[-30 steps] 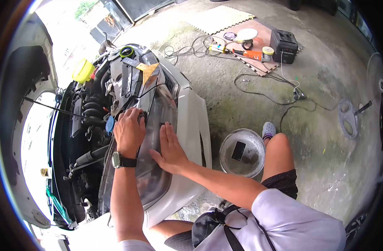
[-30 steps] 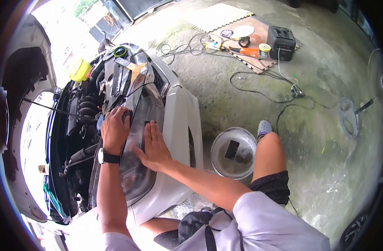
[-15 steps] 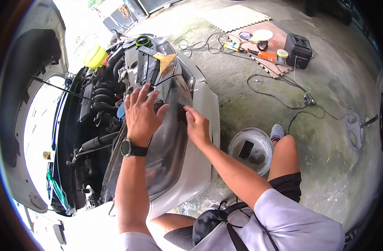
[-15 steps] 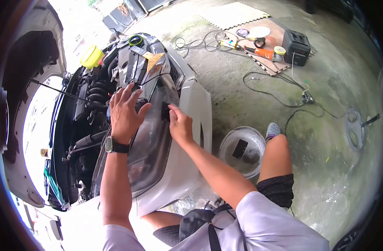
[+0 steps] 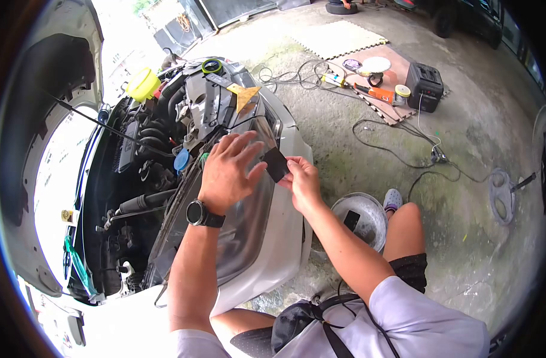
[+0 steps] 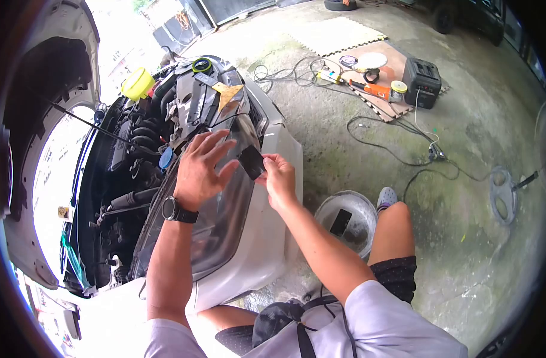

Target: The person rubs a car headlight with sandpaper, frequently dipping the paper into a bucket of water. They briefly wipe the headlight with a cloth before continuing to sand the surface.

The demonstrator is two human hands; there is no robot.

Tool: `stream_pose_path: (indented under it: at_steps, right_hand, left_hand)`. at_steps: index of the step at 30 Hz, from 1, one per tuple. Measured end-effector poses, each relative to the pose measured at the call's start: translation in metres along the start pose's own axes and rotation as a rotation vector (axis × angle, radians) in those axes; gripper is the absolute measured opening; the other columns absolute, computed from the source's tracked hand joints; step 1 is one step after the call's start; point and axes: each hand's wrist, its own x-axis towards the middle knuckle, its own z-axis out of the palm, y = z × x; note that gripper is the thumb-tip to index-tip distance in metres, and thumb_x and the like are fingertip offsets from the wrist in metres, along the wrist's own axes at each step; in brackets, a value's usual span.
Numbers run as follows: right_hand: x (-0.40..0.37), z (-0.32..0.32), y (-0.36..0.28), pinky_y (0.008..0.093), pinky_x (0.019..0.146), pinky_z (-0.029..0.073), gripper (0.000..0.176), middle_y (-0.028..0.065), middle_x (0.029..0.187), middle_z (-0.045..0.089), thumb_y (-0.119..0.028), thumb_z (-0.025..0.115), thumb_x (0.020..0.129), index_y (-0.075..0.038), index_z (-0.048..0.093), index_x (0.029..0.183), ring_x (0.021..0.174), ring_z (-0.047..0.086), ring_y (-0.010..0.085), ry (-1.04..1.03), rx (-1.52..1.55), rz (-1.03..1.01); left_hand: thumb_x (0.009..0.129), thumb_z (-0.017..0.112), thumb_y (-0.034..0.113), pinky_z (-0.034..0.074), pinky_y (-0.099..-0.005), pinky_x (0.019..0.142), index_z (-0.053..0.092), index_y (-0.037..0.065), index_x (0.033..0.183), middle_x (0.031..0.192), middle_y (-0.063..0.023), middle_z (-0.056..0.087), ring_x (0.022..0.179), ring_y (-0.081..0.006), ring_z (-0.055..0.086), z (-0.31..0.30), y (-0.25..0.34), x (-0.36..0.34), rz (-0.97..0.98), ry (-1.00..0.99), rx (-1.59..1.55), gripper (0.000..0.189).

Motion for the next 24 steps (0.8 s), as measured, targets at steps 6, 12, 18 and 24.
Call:
stream_pose_path:
  at_steps: [6,12,18,24]
  right_hand:
    - [-0.029,-0.036,-0.032,0.0462,0.084,0.062,0.017,0.0134,0.109,0.072,-0.016,0.048,0.107,-0.005,0.058,0.116,0.095,0.074,0.0264,-0.204,0.207,0.356]
    - [-0.044,-0.065,-0.084,0.0477,0.088,0.057,0.037,0.0153,0.115,0.072,-0.036,0.055,0.105,-0.005,0.059,0.126,0.102,0.073,0.0300,-0.381,-0.098,0.562]
    - [0.002,-0.174,-0.133,0.0422,0.084,0.058,0.036,0.0122,0.113,0.074,-0.036,0.058,0.102,-0.008,0.065,0.122,0.099,0.073,0.0240,-0.147,-0.222,0.239]
    - [0.050,-0.282,-0.130,0.0393,0.082,0.053,0.028,0.0069,0.111,0.074,-0.034,0.064,0.097,-0.013,0.065,0.115,0.097,0.070,0.0195,0.274,-0.123,0.209]
  left_hand:
    - [0.074,0.086,0.021,0.056,-0.0430,0.090,0.073,0.010,0.116,0.131,-0.0100,0.069,0.110,-0.0335,0.068,-0.007,0.032,-0.001,0.105,-0.304,-0.230,0.045]
    - [0.080,0.080,0.009,0.058,-0.0402,0.073,0.073,0.007,0.096,0.101,-0.0050,0.074,0.086,-0.0290,0.070,0.004,0.053,-0.002,0.154,-0.314,-0.247,0.018]
    - [0.082,0.067,0.013,0.048,-0.0389,0.078,0.068,0.015,0.095,0.084,0.0002,0.060,0.089,-0.0229,0.059,0.000,0.043,-0.027,0.135,-0.450,0.396,0.013]
    - [0.080,0.067,0.012,0.043,-0.0520,0.103,0.066,0.013,0.094,0.102,-0.0024,0.060,0.106,-0.0249,0.057,-0.010,0.057,-0.052,0.245,-0.662,0.334,0.014]
